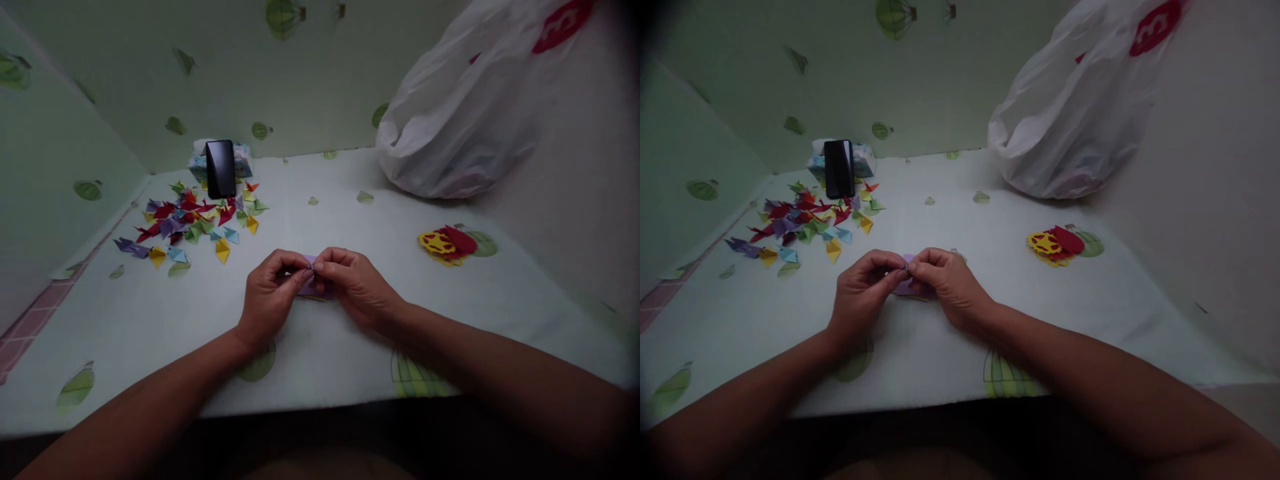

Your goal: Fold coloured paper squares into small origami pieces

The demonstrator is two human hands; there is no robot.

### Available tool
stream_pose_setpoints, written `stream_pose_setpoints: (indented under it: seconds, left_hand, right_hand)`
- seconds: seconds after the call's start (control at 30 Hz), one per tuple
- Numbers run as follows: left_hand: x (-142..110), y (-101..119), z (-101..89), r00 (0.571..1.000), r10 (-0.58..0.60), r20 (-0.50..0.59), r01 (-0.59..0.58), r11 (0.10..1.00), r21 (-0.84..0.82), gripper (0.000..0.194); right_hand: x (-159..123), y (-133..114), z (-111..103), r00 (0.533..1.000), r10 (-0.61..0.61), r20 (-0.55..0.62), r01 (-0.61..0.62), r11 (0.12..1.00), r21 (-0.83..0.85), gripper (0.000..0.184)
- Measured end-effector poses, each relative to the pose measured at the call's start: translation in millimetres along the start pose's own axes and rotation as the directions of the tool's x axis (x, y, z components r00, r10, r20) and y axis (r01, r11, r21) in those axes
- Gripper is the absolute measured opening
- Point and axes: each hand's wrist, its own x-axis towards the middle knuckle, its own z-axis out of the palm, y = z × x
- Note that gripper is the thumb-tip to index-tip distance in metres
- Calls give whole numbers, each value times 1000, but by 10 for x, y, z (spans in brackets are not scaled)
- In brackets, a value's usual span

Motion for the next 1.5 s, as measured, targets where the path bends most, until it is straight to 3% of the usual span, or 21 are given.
stream_pose_setpoints:
  seconds: [0.43,0.7,0.8,1.3,1.5]
  left_hand:
    - [14,30,8,999,-42,15,42,999,-9,1]
    - [44,22,-33,987,-152,55,159,975,-154,6]
    - [46,2,-39,981,-183,59,191,957,-220,8]
    - [45,4,-37,973,-223,63,232,946,-225,10]
    - [55,-12,-29,982,-176,67,187,958,-216,11]
  right_hand:
    - [22,44,-15,999,-25,23,25,1000,4,23]
    - [8,-7,-53,986,-164,10,162,964,-210,10]
    - [-5,-37,-54,975,-217,56,224,938,-264,12]
    - [5,-29,-56,987,-145,74,157,967,-202,15]
    - [18,-22,-61,981,-176,78,190,946,-263,15]
